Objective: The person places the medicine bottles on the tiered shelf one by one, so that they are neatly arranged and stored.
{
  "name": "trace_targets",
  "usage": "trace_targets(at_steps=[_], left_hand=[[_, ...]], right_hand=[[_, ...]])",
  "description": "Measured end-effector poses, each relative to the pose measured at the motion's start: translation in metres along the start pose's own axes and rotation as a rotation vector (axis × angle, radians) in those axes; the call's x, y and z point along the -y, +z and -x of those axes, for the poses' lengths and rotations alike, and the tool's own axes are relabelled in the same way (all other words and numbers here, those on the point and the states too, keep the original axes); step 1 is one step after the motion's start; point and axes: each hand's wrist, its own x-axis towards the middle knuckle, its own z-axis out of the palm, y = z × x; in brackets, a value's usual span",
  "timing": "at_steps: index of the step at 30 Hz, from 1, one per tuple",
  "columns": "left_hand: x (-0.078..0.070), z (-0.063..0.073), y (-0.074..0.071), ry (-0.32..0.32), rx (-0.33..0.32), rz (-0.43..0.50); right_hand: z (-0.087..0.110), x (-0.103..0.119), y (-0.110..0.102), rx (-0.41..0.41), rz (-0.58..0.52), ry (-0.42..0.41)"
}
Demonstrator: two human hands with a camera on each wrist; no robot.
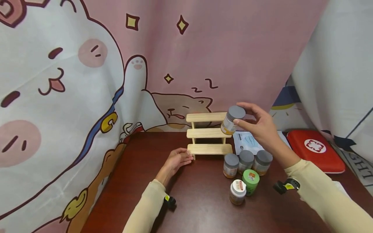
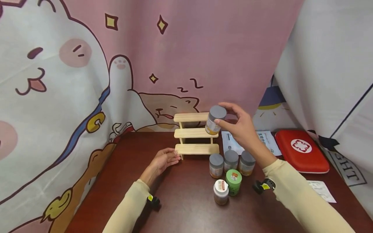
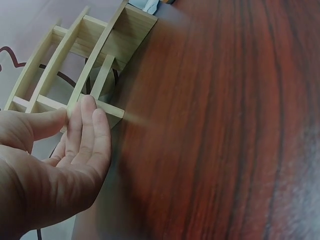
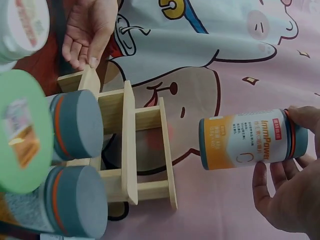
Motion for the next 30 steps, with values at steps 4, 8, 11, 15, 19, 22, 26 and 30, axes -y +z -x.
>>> trace_targets(at_steps=[4, 8, 11, 15, 19, 22, 26, 30], left_hand=[[-0.001, 0.000, 0.003, -0.001, 0.001, -0.009], [-0.001, 0.000, 0.002, -0.007, 0.000, -0.014], [-0.001, 0.001, 0.001, -0.012, -0.007, -0.011], [-0.003, 0.000, -0.002, -0.016, -0.015, -0.013], [-0.002, 0.000, -0.003, -0.025, -0.015, -0.018], [-0.001, 0.000, -0.002, -0.027, -0.017, -0.017], [0.001, -0.001, -0.001, -0.024, -0.013, -0.008], [0.003, -0.001, 0.000, -0.023, -0.010, -0.006]], right_hand=[[-0.017, -0.005, 0.008, 0.017, -0.011, 0.013], [-0.032, -0.008, 0.016, 0.060, -0.063, 0.077], [-0.044, -0.009, 0.022, 0.092, -0.112, 0.140], [-0.061, -0.009, 0.033, 0.122, -0.176, 0.182], [-0.073, -0.013, 0.045, 0.104, -0.219, 0.185], [-0.081, -0.019, 0.054, 0.063, -0.260, 0.169], [-0.089, -0.026, 0.066, 0.025, -0.316, 0.131], [-0.094, -0.027, 0.075, 0.021, -0.342, 0.100]])
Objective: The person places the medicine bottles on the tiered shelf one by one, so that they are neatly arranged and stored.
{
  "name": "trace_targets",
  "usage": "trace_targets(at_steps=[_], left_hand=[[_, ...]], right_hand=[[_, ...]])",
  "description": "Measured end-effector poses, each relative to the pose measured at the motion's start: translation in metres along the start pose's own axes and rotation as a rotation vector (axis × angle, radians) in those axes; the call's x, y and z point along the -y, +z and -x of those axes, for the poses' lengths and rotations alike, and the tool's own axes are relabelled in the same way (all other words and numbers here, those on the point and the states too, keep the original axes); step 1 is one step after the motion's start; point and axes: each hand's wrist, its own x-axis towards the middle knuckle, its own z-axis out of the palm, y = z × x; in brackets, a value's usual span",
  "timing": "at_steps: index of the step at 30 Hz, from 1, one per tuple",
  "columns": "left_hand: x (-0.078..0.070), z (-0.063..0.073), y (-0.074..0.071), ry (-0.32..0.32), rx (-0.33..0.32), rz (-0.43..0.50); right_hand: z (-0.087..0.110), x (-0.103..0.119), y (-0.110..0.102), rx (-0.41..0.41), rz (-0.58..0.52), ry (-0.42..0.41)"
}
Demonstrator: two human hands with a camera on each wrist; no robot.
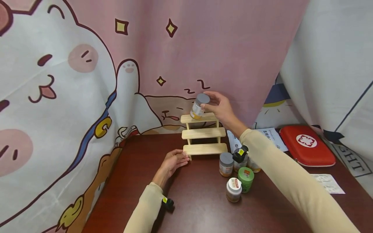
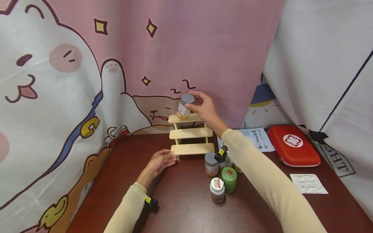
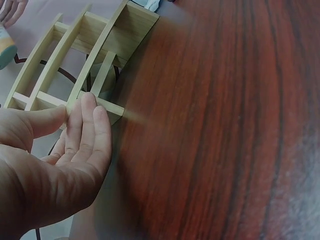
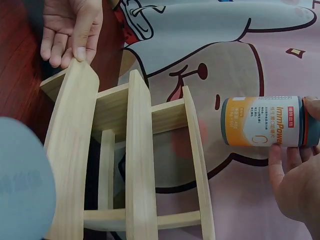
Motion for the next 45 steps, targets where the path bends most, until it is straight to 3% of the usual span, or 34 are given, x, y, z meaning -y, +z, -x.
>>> trace_targets(at_steps=[18, 28, 45], left_hand=[[0.001, 0.003, 0.000, 0.002, -0.013, 0.020], [0.003, 0.001, 0.000, 0.018, 0.018, 0.031], [0.001, 0.002, 0.002, 0.063, 0.040, -0.023]], right_hand=[[-0.014, -0.023, 0.036, -0.011, 0.083, 0.007], [-0.022, -0.025, 0.048, -0.013, 0.147, -0.022], [-0.030, -0.029, 0.063, -0.149, 0.339, -0.073]])
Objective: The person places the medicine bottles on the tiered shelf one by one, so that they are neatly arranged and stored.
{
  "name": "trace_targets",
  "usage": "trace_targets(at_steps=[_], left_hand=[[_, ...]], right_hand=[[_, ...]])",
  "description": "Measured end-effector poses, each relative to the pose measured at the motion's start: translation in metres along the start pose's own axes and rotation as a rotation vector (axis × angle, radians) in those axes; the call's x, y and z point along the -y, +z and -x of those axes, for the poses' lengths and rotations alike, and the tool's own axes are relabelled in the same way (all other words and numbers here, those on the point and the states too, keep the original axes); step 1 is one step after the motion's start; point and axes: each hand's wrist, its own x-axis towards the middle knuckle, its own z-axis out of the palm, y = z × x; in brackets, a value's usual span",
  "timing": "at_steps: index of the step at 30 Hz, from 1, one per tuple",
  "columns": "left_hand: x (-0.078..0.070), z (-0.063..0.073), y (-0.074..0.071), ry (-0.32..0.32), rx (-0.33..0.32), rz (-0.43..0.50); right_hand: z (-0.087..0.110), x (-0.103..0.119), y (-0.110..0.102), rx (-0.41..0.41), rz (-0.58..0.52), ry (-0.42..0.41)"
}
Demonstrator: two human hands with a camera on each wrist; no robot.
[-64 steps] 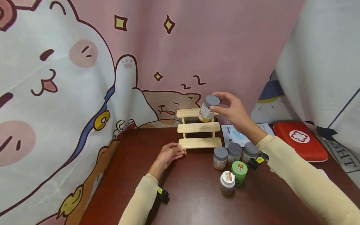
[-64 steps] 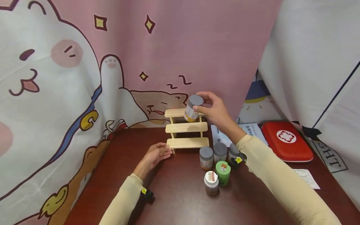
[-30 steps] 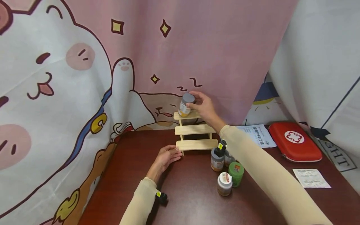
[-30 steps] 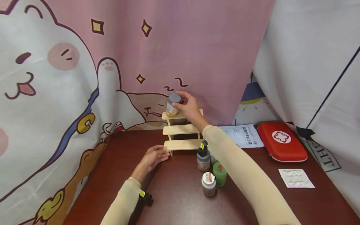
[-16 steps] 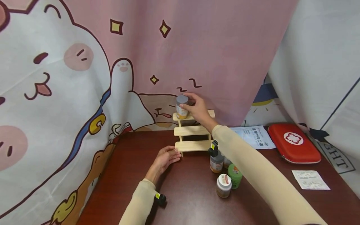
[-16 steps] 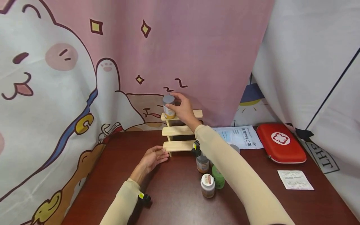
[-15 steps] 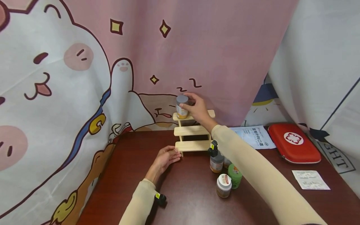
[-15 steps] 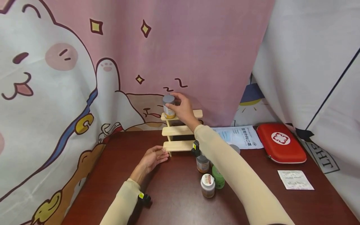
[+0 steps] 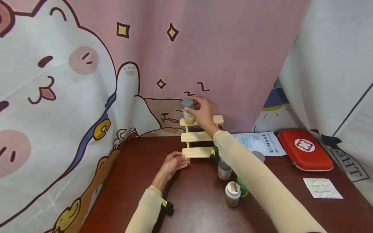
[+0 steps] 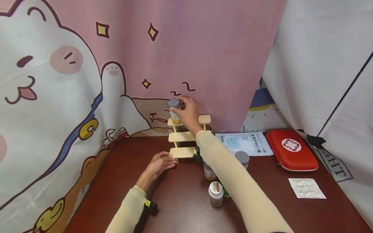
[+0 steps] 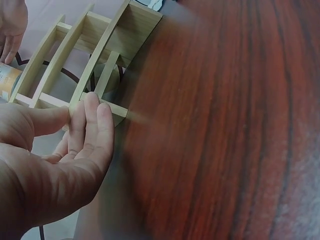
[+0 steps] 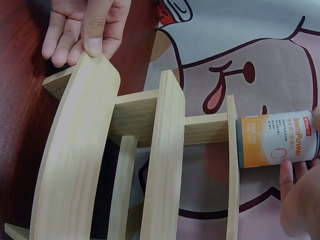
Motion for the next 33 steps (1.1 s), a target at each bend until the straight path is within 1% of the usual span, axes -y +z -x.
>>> trace_targets(at_steps=[4, 6, 10, 14, 17, 21, 23, 26, 29, 33], left_hand=[[-0.001, 0.000, 0.001, -0.007, 0.000, -0.002], [-0.002, 0.002, 0.001, 0.001, 0.007, -0.004], [-0.006, 0.002, 0.002, 0.002, 0.012, -0.006], [-0.007, 0.003, 0.001, -0.007, -0.002, -0.003], [-0.006, 0.004, 0.000, 0.001, 0.005, -0.020], [-0.006, 0.005, 0.000, 0.003, 0.006, -0.044], [-0.006, 0.005, -0.001, -0.002, -0.004, -0.044], [-0.006, 0.006, -0.001, -0.004, -0.013, -0.041], [-0.006, 0.006, -0.001, -0.005, -0.017, -0.043], [-0.009, 0.005, 0.002, -0.002, -0.002, -0.054]], right_hand=[[0.000, 0.002, 0.001, -0.005, 0.052, 0.010], [0.001, 0.003, 0.002, -0.001, 0.086, 0.011], [0.002, 0.005, 0.001, 0.013, 0.141, -0.004], [0.006, 0.008, -0.001, 0.055, 0.141, -0.017], [0.011, 0.008, -0.005, 0.099, 0.156, -0.033], [0.020, 0.007, -0.019, 0.146, 0.197, -0.083], [0.026, 0.006, -0.028, 0.171, 0.193, -0.109], [0.036, 0.006, -0.043, 0.227, 0.147, -0.134], [0.047, 0.008, -0.058, 0.298, 0.094, -0.140], [0.062, 0.015, -0.080, 0.397, 0.061, -0.146]])
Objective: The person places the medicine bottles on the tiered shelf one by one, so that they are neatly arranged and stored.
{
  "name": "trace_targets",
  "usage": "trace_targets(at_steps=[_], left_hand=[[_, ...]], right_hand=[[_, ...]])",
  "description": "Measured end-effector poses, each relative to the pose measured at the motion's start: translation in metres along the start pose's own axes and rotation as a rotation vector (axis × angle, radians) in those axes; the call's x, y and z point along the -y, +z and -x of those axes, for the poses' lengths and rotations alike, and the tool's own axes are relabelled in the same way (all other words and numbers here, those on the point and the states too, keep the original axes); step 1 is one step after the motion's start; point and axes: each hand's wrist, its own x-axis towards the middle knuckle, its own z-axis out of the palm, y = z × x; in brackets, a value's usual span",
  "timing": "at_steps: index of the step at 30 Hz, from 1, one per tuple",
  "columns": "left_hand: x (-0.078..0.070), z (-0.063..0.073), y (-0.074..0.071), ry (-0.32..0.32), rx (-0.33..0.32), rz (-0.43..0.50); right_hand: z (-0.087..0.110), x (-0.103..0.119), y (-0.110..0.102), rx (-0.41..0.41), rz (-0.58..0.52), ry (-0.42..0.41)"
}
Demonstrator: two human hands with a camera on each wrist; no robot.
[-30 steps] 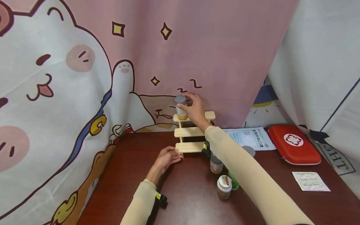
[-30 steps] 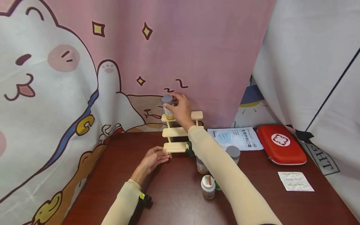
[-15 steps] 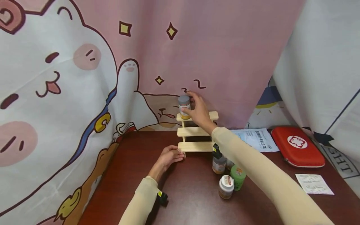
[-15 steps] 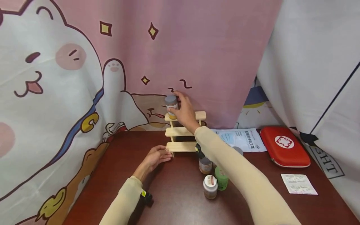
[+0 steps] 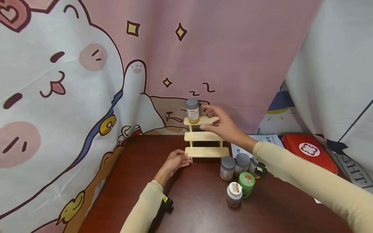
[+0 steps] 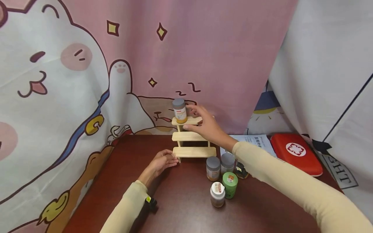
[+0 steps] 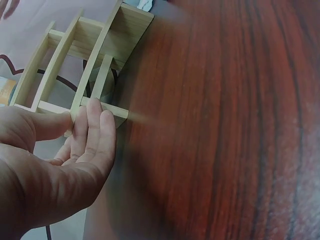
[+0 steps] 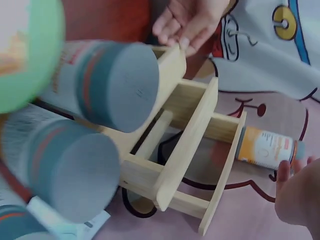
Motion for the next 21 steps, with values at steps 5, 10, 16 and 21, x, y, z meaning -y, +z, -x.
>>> trace_targets(at_steps=[5, 10, 16, 21], left_hand=[[-0.005, -0.003, 0.001, -0.011, -0.003, -0.018], [-0.007, -0.003, -0.002, -0.011, -0.020, -0.032], [-0.004, -0.002, -0.003, -0.024, -0.006, -0.022], [-0.005, -0.003, 0.000, -0.026, 0.005, -0.018]], right_hand=[[0.029, 0.006, -0.016, 0.185, -0.045, 0.011], [0.059, 0.005, -0.031, 0.376, -0.099, 0.007], [0.092, -0.005, -0.050, 0.478, -0.123, 0.038], [0.113, -0.016, -0.069, 0.554, -0.136, 0.066]])
